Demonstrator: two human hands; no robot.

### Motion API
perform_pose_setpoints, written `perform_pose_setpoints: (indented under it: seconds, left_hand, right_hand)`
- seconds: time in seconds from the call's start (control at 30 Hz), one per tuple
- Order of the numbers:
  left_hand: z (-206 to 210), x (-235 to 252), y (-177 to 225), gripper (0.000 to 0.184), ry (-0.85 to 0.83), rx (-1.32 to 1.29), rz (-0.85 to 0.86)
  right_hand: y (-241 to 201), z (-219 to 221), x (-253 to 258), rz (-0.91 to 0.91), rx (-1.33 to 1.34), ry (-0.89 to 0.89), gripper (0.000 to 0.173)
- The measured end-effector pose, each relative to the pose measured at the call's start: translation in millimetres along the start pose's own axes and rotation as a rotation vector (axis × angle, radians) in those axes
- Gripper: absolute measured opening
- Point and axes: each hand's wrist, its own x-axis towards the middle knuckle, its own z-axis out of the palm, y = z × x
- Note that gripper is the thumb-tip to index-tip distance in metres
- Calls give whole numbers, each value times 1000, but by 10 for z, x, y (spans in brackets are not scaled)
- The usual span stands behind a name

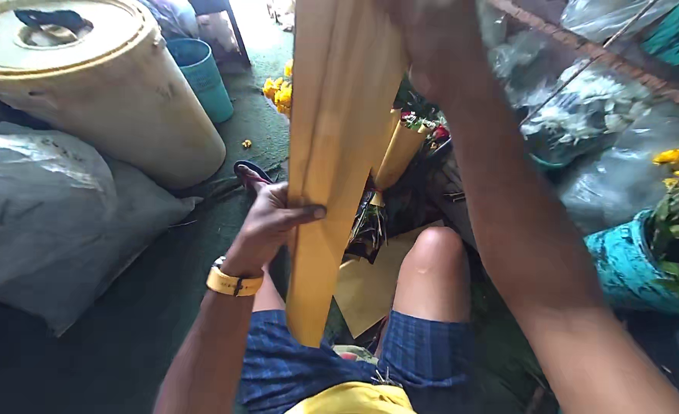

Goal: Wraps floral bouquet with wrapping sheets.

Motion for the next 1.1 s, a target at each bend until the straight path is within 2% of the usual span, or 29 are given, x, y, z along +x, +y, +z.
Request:
perform_pose_setpoints:
  seconds: [0.03,0.1,0.23,0.3,0.37,0.43,0.47,0.5,0.57,0.63,0.83,0.9,0.97,1.03,1.1]
  left_hand:
    - [-33,75,-253,29,3,-52,-46]
    - [-66,250,-825,34,1,-153,-155]
    - [-62,598,-1942,42,-1,-269,-360]
    - [23,728,-2279,44,-10,-299,-435]
    - [129,826,-2459,52,0,-237,-466]
    - [244,875,-2508,75,75,116,-403]
    - [323,879,-2474,86,161,378,-311]
    - [419,878,-2419,86,279,602,-164]
    - [597,916,-2354,56,532,892,149]
    - [748,1036,-2356,29,642,1041,303]
    - [852,1287,-2828,24,542,1277,357]
    - [788,1293,-2842,20,486,1281,433]
    - [764,1286,-2720,23,393,1321,439]
    - [849,1303,-2502,22,320,1381,266]
    - [971,1323,-2355,38,311,1418,57]
  right_hand:
    - [233,8,12,41,-80,27,29]
    - [820,-20,-40,175,-274,69,44]
    - [1931,-185,-198,408,-551,85,46]
    - [2245,-289,-247,448,-644,52,49]
    - [2436,-382,-260,450,-681,42,44]
    - [2486,-439,-257,450,-652,49,40]
    - [2471,-455,-252,449,-636,53,40]
    - [2447,-466,-239,446,-627,54,41]
    - [2425,-480,-236,440,-604,45,37]
    - [2426,-502,-231,441,-566,26,32]
    - [2348,-457,-345,474,-593,42,23]
    - [2349,-436,-405,468,-640,55,22]
    - [2373,-435,-414,448,-667,65,22]
    - [2374,-446,-392,434,-671,77,22]
    - [2364,-463,-384,429,-666,86,22]
